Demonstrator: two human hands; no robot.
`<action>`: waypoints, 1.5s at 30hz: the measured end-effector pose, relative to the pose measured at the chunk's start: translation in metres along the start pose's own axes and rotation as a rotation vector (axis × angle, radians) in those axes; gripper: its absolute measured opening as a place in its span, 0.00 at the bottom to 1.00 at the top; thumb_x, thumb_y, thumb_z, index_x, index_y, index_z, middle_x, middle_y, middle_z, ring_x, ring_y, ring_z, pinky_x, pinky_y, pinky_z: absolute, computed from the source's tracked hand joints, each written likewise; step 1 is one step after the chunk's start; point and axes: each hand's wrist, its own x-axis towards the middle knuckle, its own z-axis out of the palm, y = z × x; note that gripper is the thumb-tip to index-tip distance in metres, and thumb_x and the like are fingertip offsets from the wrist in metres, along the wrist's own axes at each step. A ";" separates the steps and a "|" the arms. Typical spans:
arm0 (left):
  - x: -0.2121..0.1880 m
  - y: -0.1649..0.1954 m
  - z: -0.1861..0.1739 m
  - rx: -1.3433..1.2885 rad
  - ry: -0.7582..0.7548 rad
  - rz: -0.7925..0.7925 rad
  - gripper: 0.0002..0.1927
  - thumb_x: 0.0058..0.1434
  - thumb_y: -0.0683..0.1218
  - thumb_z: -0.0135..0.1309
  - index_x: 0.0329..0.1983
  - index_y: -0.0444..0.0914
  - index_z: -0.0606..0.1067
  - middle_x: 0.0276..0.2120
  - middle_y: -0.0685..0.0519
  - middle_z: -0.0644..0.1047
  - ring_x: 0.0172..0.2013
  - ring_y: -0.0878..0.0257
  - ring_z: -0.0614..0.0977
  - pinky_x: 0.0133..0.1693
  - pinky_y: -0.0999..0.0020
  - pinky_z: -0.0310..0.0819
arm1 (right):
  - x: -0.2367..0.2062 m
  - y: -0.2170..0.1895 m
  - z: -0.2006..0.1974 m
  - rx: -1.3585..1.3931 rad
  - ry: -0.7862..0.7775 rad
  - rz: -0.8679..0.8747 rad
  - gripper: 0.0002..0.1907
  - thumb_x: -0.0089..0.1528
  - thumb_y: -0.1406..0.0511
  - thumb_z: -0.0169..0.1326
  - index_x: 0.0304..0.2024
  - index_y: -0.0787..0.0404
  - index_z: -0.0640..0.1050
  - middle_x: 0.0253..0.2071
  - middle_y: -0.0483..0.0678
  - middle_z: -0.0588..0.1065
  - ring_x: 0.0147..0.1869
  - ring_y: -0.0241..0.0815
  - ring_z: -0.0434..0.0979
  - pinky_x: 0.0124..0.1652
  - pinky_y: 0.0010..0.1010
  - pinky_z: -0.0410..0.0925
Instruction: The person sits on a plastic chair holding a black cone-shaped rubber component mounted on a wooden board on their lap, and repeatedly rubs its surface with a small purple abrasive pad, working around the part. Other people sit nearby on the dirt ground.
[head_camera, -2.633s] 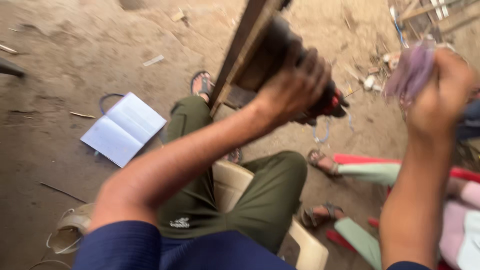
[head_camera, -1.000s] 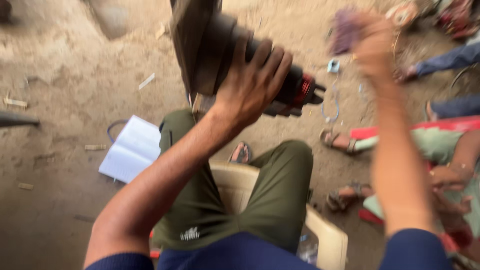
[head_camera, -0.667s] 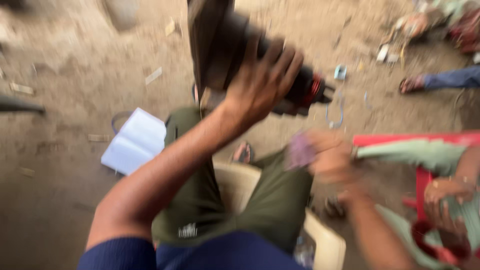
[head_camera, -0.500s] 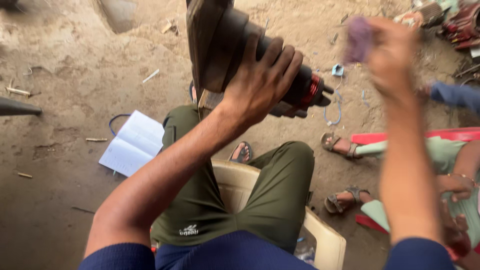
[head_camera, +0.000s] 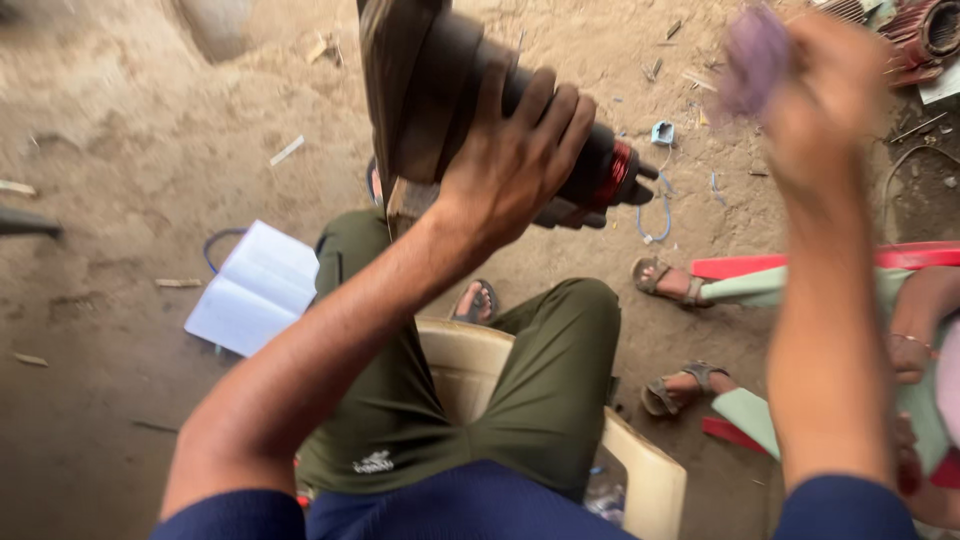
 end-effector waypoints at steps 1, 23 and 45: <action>0.000 -0.001 -0.001 0.040 -0.004 0.009 0.37 0.60 0.57 0.59 0.67 0.34 0.68 0.59 0.43 0.71 0.64 0.47 0.68 0.63 0.34 0.56 | 0.019 0.029 0.015 -0.024 -0.006 0.035 0.08 0.62 0.75 0.46 0.34 0.63 0.76 0.33 0.48 0.77 0.35 0.39 0.79 0.37 0.32 0.73; 0.000 -0.010 -0.007 0.055 -0.030 -0.066 0.33 0.60 0.53 0.58 0.66 0.35 0.67 0.58 0.45 0.72 0.63 0.49 0.70 0.63 0.36 0.57 | -0.136 0.082 0.171 -0.290 -0.379 0.065 0.09 0.62 0.75 0.45 0.36 0.63 0.77 0.34 0.47 0.78 0.36 0.38 0.80 0.38 0.32 0.73; -0.004 0.000 -0.013 -0.050 -0.022 -0.055 0.37 0.63 0.60 0.55 0.69 0.33 0.68 0.59 0.44 0.71 0.64 0.48 0.69 0.65 0.36 0.55 | -0.107 -0.021 0.026 -0.418 -0.225 -0.210 0.10 0.62 0.74 0.45 0.39 0.63 0.78 0.34 0.46 0.79 0.37 0.37 0.80 0.39 0.31 0.73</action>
